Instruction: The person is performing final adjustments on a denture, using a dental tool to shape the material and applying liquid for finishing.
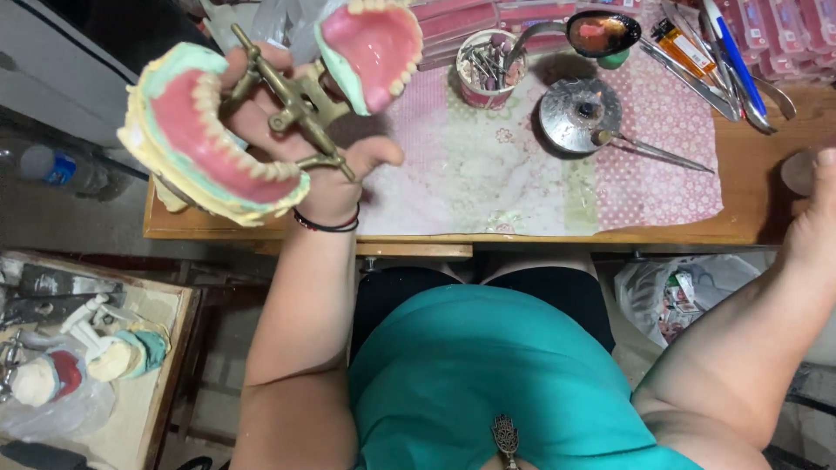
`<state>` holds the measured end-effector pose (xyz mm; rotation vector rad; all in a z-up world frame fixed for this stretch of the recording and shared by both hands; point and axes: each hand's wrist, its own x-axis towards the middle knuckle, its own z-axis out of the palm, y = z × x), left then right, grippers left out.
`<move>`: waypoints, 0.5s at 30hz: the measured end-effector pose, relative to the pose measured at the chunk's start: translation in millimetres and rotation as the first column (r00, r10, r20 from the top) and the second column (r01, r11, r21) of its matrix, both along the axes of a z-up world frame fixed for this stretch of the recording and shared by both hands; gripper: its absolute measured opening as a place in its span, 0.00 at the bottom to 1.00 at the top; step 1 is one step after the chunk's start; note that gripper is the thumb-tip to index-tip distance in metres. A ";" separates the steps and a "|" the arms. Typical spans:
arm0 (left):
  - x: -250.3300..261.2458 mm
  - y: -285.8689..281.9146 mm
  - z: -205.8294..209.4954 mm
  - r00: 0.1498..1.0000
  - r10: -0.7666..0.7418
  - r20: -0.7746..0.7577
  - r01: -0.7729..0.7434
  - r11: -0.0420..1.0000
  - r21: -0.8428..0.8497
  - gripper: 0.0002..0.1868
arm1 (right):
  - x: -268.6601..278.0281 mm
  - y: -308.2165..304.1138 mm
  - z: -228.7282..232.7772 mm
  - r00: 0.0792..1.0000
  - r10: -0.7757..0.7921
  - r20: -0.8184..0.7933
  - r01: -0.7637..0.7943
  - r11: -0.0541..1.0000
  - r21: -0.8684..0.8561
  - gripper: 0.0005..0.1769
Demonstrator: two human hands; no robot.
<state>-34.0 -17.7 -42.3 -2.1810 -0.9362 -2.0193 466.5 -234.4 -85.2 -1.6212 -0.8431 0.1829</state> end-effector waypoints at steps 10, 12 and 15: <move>5.1 -15.1 12.0 0.956 -0.247 0.161 0.282 0.925 -0.254 0.47 | 58.2 -21.7 -59.6 0.801 -0.503 0.326 0.582 0.781 -0.225 0.34; 7.6 -12.1 8.7 0.882 -0.366 0.298 0.428 0.886 -0.180 0.51 | -57.8 8.8 18.4 0.860 -0.246 0.447 0.218 0.969 0.113 0.17; -3.5 -20.5 28.6 0.852 -0.418 0.314 0.468 0.878 -0.099 0.58 | -173.4 11.1 52.3 0.680 0.257 0.687 -0.459 0.879 0.126 0.12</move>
